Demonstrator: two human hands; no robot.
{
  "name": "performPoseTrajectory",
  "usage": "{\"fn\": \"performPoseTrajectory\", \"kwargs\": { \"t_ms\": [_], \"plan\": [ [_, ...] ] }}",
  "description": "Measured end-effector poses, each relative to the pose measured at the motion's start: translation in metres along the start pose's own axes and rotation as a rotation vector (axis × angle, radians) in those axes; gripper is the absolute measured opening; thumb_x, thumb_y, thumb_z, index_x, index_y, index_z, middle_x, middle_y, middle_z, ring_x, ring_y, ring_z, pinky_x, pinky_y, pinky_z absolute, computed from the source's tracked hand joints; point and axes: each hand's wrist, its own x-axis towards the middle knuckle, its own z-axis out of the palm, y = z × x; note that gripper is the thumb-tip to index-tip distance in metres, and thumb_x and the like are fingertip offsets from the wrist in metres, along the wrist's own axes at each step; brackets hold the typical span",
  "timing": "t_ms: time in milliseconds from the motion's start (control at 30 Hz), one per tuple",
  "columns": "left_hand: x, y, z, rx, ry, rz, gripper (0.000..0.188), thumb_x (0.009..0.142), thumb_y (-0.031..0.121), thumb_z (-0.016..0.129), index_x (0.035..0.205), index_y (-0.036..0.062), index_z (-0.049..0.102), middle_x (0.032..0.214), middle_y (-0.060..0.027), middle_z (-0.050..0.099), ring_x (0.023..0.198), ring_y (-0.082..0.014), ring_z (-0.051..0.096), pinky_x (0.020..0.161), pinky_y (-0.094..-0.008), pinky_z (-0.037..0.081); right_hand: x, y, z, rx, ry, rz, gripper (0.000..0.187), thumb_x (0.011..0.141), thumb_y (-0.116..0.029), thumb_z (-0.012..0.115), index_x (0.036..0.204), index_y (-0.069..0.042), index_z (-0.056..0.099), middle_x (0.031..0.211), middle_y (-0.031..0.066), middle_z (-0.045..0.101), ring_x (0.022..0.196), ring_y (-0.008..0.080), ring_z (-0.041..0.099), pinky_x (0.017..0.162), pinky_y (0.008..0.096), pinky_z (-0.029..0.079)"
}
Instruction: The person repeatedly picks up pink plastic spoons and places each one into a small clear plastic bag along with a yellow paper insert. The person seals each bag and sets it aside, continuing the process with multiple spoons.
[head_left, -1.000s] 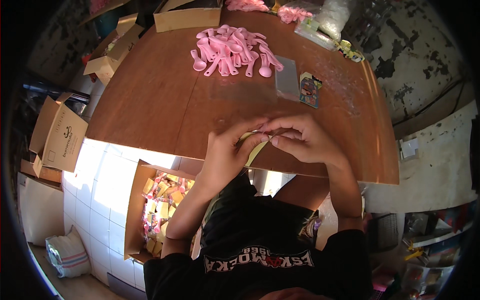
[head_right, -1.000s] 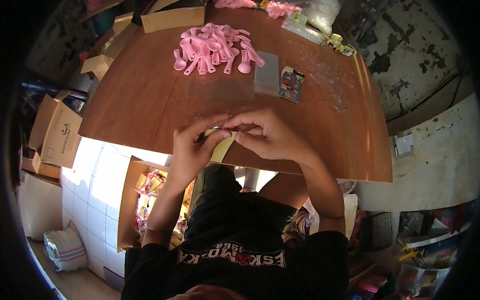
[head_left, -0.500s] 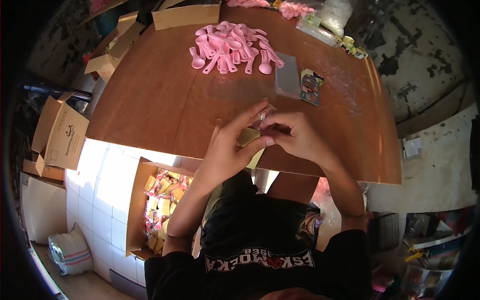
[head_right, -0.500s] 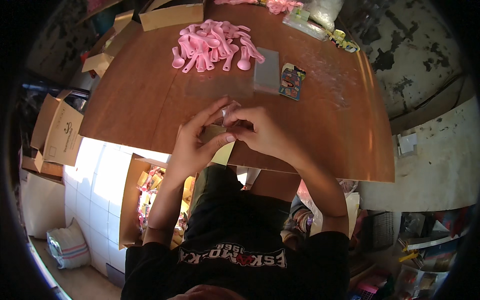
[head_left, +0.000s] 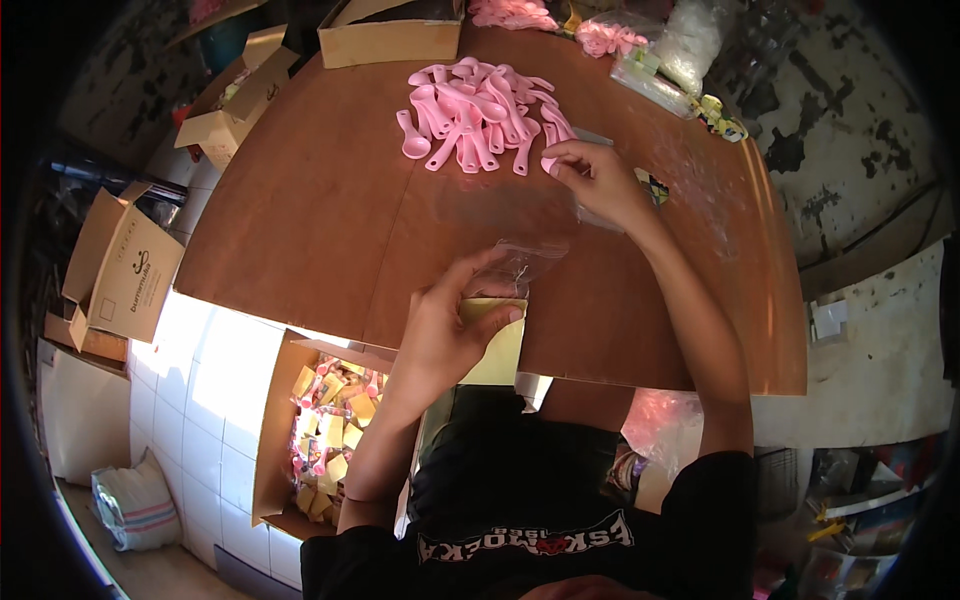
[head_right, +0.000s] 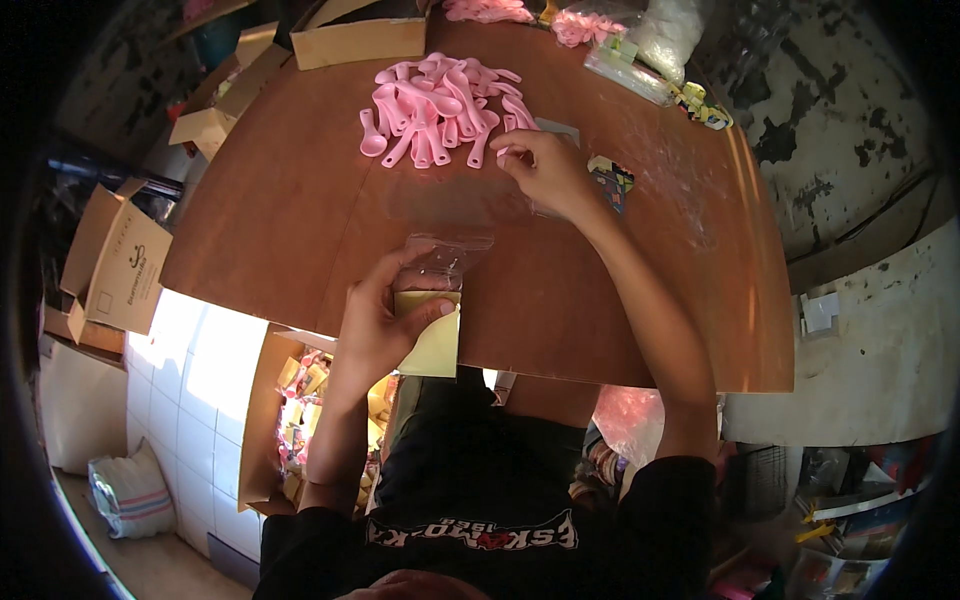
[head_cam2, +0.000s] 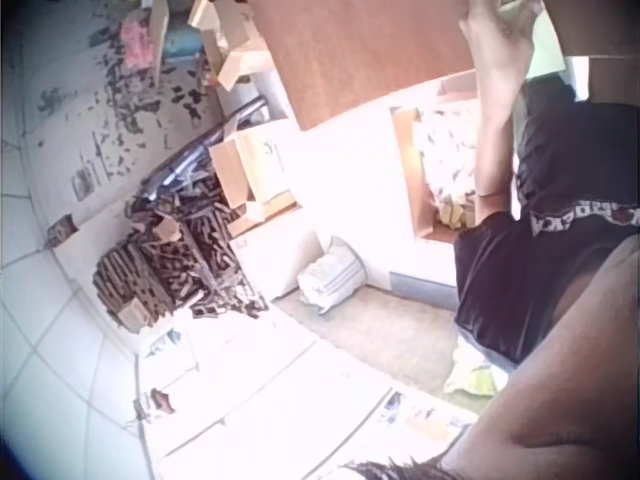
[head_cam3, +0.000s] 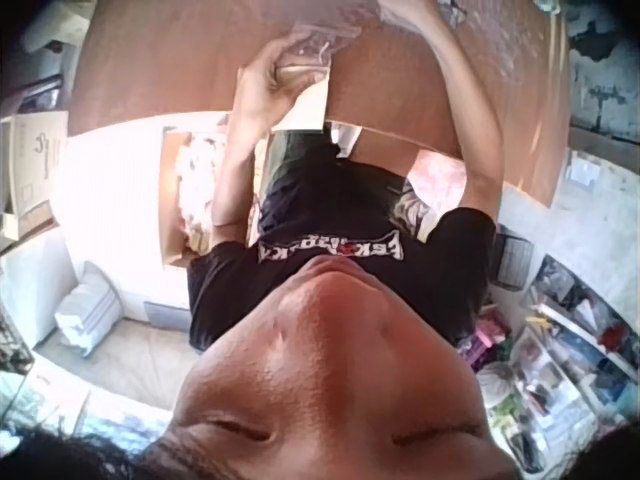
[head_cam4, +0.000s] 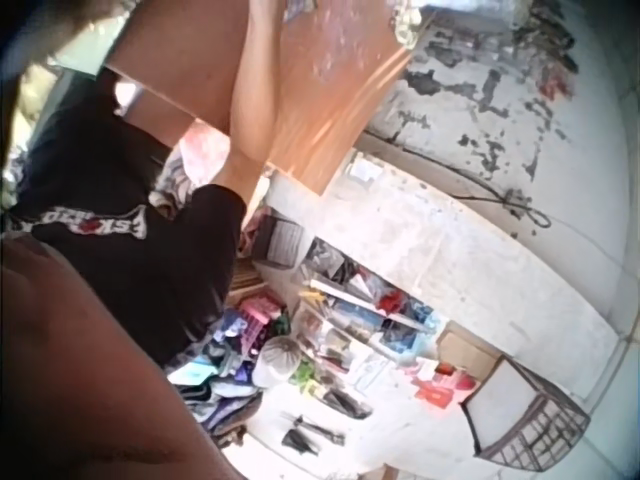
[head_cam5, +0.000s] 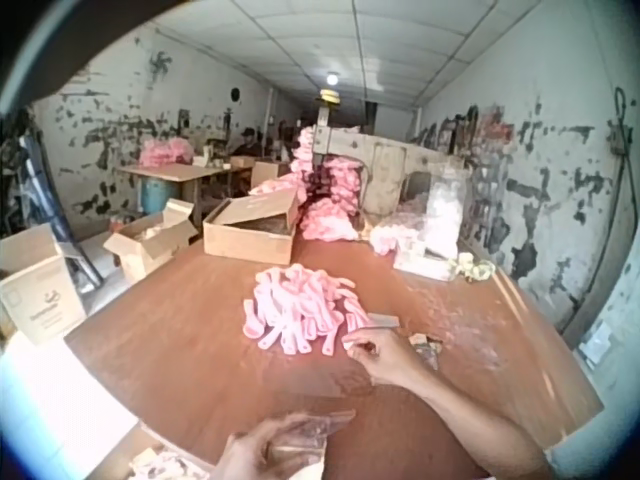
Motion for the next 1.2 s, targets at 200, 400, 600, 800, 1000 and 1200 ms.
{"fn": "performPoseTrajectory", "kwargs": {
  "t_ms": [200,400,600,800,1000,1200],
  "plan": [
    [-0.001,0.003,-0.012,0.02,-0.002,-0.023,0.059,0.079,-0.001,0.078,0.132,0.0003,0.052,0.101,-0.0155,0.073,0.099,-0.0138,0.067,0.089,-0.029,0.051,0.044,-0.028,0.036,-0.23,0.013,0.083,0.023,0.076,-0.028,0.076,0.089,-0.01,0.072,0.082,0.0108,0.072,0.077,0.0293,0.07,0.071,0.0415,0.054],
    [0.001,0.0,-0.02,-0.006,0.001,0.01,0.058,0.079,0.0,0.079,0.131,0.0003,0.053,0.101,-0.0147,0.074,0.1,-0.0139,0.067,0.09,-0.0289,0.051,0.059,-0.047,0.047,-0.536,0.02,0.191,0.037,0.067,-0.031,0.082,0.088,-0.004,0.068,0.086,0.0167,0.07,0.084,0.0358,0.069,0.073,0.0475,0.054],
    [0.013,-0.002,-0.013,-0.035,-0.051,0.02,0.061,0.08,-0.003,0.077,0.134,0.0003,0.05,0.101,-0.0142,0.073,0.101,-0.0144,0.067,0.089,-0.029,0.051,0.061,-0.016,0.041,-0.581,0.074,0.256,0.029,0.072,-0.021,0.073,0.096,-0.007,0.064,0.085,0.0174,0.071,0.082,0.0379,0.069,0.075,0.0504,0.053],
    [0.014,-0.008,-0.01,-0.054,-0.079,-0.033,0.064,0.081,-0.007,0.075,0.137,-0.002,0.045,0.102,-0.0142,0.071,0.102,-0.0152,0.066,0.087,-0.0282,0.052,0.045,-0.049,0.023,-0.706,0.11,0.226,0.025,0.074,-0.009,0.067,0.096,0.0,0.063,0.08,0.0211,0.069,0.078,0.0391,0.07,0.07,0.0486,0.056],
    [0.017,-0.018,-0.003,-0.149,-0.079,-0.027,0.066,0.081,-0.007,0.074,0.139,-0.0015,0.042,0.101,-0.0134,0.07,0.102,-0.0162,0.066,0.087,-0.0286,0.053,-0.014,-0.043,-0.033,-0.073,0.241,0.165,0.023,0.081,-0.012,0.071,0.1,0.001,0.067,0.077,0.0156,0.07,0.071,0.0269,0.071,0.065,0.0361,0.057],
    [0.022,-0.019,0.004,-0.13,-0.077,-0.004,0.066,0.082,-0.005,0.074,0.139,-0.0009,0.042,0.101,-0.0125,0.069,0.101,-0.0155,0.066,0.087,-0.0284,0.054,-0.069,-0.076,-0.052,0.537,0.284,0.335,0.016,0.094,-0.008,0.063,0.105,0.002,0.067,0.09,0.0072,0.069,0.079,0.0138,0.068,0.073,0.0263,0.056]
  ]
}}
